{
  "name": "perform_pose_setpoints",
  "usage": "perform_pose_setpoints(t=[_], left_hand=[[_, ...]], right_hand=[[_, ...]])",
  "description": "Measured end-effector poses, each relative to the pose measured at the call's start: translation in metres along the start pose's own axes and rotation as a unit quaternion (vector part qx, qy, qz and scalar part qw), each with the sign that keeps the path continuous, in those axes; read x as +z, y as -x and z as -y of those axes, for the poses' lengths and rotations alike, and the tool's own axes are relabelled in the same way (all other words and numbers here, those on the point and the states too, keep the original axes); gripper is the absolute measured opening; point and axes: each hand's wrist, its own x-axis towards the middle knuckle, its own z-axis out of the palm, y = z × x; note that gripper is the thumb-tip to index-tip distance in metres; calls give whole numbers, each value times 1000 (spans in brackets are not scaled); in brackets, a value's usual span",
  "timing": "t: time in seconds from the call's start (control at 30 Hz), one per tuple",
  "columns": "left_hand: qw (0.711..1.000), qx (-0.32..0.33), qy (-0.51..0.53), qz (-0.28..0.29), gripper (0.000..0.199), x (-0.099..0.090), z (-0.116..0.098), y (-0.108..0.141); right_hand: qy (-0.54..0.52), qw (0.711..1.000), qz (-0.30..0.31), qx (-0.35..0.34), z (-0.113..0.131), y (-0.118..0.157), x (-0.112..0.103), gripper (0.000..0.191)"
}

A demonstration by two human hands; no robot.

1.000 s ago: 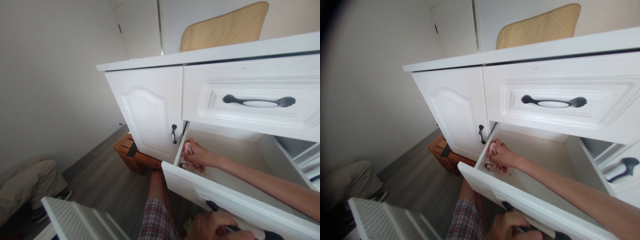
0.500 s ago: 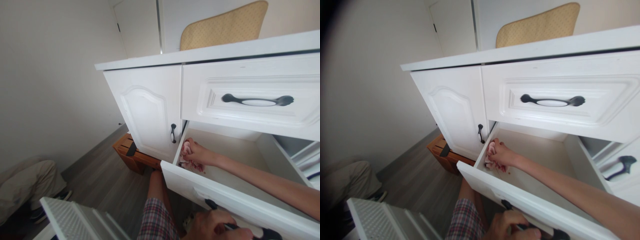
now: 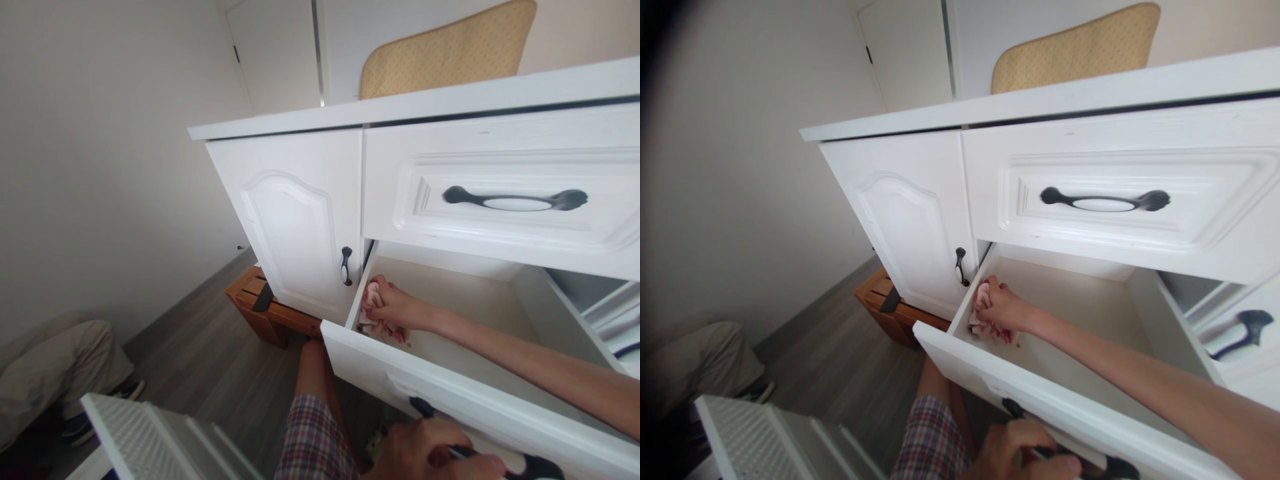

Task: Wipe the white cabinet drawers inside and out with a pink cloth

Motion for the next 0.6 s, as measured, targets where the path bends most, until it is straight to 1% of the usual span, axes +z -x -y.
perform_pose_setpoints(t=[0.1, 0.2, 0.27, 0.33, 0.37, 0.4, 0.5, 0.53, 0.6], left_hand=[[1000, 4, -4, 14, 19, 2, 2, 3], [1000, 11, -2, 29, 23, 3, 1, -1], [1000, 12, 12, 5, 26, 2, -2, -7], [999, -13, 28, -31, 29, -3, -4, -15], [998, -20, 38, -35, 30, -6, -5, -19], [998, -19, 48, -19, 32, -11, -5, -23], [994, 20, 75, 72, 33, -25, -2, -32], [992, 31, 76, 93, 33, -29, -1, -33], [992, 35, 66, 106, 31, -31, 2, -33]], right_hand=[[-1, 1000, -3, -1, -1, 0, 1, 47], [-5, 1000, -4, -5, -1, -1, 1, 47], [-6, 1000, -3, -5, -1, 0, 1, 47], [-9, 1000, -4, -4, 0, 0, 0, 47], [-9, 1000, -6, -3, 0, 1, -1, 47], [-9, 1000, -7, -2, 0, 1, -1, 47], [-5, 1000, -5, 1, -2, 0, -1, 47], [-4, 1000, -5, 1, -3, -1, 0, 48], [-9, 1000, -24, -15, -4, -4, 1, 52]])
